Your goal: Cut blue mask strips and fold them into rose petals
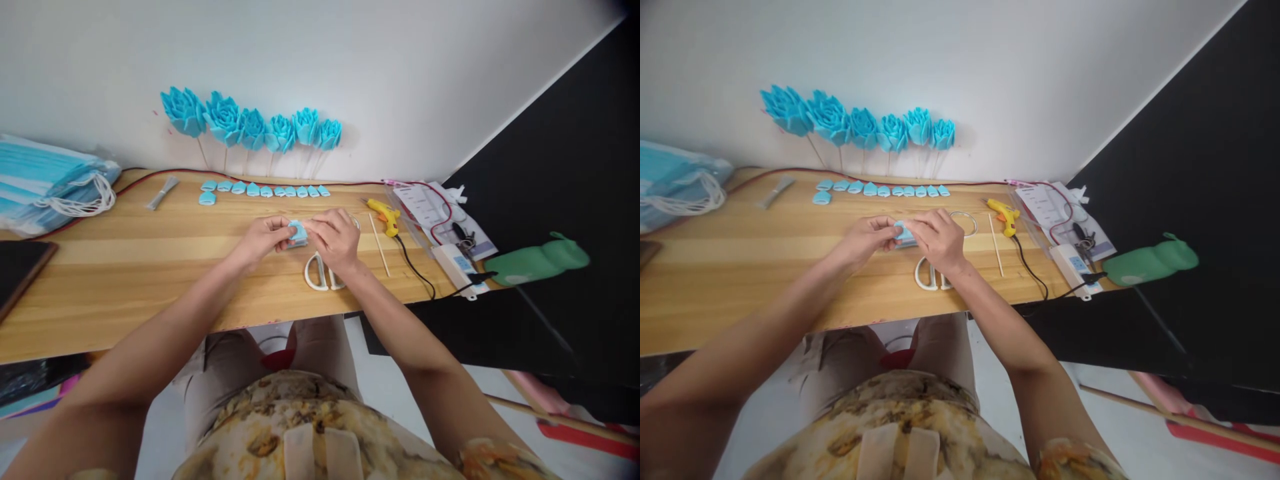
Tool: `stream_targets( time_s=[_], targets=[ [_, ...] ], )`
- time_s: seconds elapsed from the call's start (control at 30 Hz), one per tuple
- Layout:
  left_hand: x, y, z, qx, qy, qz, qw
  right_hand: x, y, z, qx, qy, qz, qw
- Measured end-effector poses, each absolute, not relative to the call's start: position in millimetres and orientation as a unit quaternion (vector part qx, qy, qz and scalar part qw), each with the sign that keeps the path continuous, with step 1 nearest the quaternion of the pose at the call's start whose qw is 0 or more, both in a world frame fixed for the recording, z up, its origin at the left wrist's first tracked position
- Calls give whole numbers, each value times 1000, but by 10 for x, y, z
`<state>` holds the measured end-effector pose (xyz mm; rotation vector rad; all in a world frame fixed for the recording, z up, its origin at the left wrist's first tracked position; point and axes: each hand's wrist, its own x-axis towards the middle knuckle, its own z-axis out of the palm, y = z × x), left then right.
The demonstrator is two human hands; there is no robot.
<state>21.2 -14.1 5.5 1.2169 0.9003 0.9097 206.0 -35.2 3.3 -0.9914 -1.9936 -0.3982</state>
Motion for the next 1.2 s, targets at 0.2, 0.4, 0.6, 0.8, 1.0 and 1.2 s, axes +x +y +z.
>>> stream_targets(
  time_s=[0.2,0.4,0.6,0.8,1.0,1.2],
  targets=[
    [212,-138,54,526,402,387,643,2056,-319,-3,-415,-803,-142,404],
    [203,-128,46,530,398,387,641,2050,-307,-35,-406,-805,-163,400],
    [198,-118,31,536,397,387,637,2061,-306,-69,-413,-812,-133,390],
    [194,-109,31,537,406,394,626,2075,-332,-15,-405,-812,-133,400],
    [193,-105,35,531,415,395,624,2058,-338,59,-383,-812,-147,415],
    [188,-102,34,544,395,396,625,2064,-307,23,-401,-821,-153,376]
  ],
)
